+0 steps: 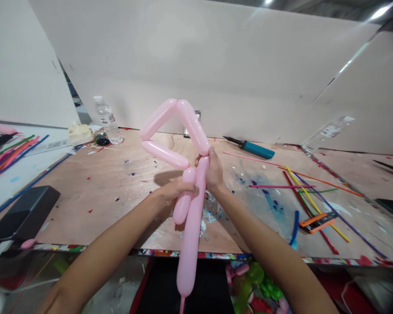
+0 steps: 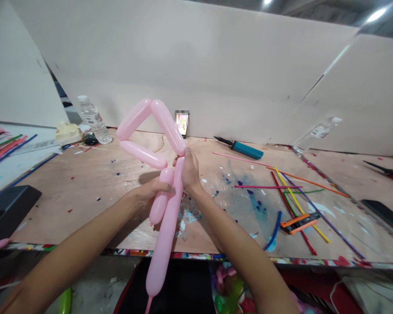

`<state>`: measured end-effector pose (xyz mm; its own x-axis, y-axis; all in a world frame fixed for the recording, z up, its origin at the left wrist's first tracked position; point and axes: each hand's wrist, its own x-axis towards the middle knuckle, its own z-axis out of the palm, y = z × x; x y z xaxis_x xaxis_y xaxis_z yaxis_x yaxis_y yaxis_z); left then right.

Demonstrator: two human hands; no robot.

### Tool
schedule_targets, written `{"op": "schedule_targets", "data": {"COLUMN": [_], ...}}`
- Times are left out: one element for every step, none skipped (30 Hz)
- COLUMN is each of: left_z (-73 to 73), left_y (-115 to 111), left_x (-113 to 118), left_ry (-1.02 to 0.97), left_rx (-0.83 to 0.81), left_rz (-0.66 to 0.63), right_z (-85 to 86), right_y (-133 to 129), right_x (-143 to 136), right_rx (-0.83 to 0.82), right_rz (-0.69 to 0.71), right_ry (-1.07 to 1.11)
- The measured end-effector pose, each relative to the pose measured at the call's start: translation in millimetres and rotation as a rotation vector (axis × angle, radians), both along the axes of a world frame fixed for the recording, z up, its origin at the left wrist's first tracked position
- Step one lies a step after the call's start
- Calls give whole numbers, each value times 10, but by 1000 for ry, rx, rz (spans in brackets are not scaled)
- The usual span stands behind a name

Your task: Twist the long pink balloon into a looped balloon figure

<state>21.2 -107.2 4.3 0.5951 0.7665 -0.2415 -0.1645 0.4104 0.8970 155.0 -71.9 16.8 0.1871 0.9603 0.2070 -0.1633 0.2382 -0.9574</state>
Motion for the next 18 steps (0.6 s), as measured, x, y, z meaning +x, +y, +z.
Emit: {"op": "schedule_targets", "data": {"left_z": [-6, -10, -11, -9, -3, 7, 20, 37, 55, 75, 95, 115, 132, 147, 157, 162, 161, 154], "left_y": [15, 29, 41, 52, 63, 73, 83, 93, 101, 106, 109, 108, 106, 103, 100, 99, 102, 108], "left_x": [7, 13, 17, 19, 17, 12, 3, -9, -23, -38, -53, -68, -82, -94, -105, -115, -124, -132], "left_ry": [-18, -59, -111, -161, -199, -217, -221, -223, -224, -225, -214, -192, -162, -130, -104, -89, -83, -85], "left_rx": [19, 36, 45, 46, 43, 38, 32, 31, 35, 43, 51, 57, 66, 73, 79, 76, 60, 33], "left_rz": [6, 15, 23, 32, 49, 69, 86, 93, 92, 93, 97, 104, 112, 117, 121, 115, 97, 79], "right_z": [12, 27, 43, 58, 71, 79, 83, 82, 76, 67, 56, 44, 34, 26, 21, 19, 20, 23], "right_y": [-11, -26, -44, -64, -85, -104, -121, -132, -138, -138, -134, -125, -115, -105, -97, -92, -89, -89], "right_x": [-3, -8, -15, -25, -37, -51, -66, -81, -95, -108, -119, -128, -136, -143, -149, -154, -159, -164], "right_rx": [-4, -15, -28, -37, -36, -24, -3, 24, 50, 70, 81, 85, 84, 83, 82, 84, 88, 92], "right_rz": [-18, -24, -17, -4, 10, 19, 19, 11, -3, -19, -29, -32, -32, -30, -29, -28, -30, -33], "right_ry": [-12, -21, -26, -30, -35, -47, -72, -110, -156, -203, -245, -278, -302, -319, -331, -339, -344, -349]}}
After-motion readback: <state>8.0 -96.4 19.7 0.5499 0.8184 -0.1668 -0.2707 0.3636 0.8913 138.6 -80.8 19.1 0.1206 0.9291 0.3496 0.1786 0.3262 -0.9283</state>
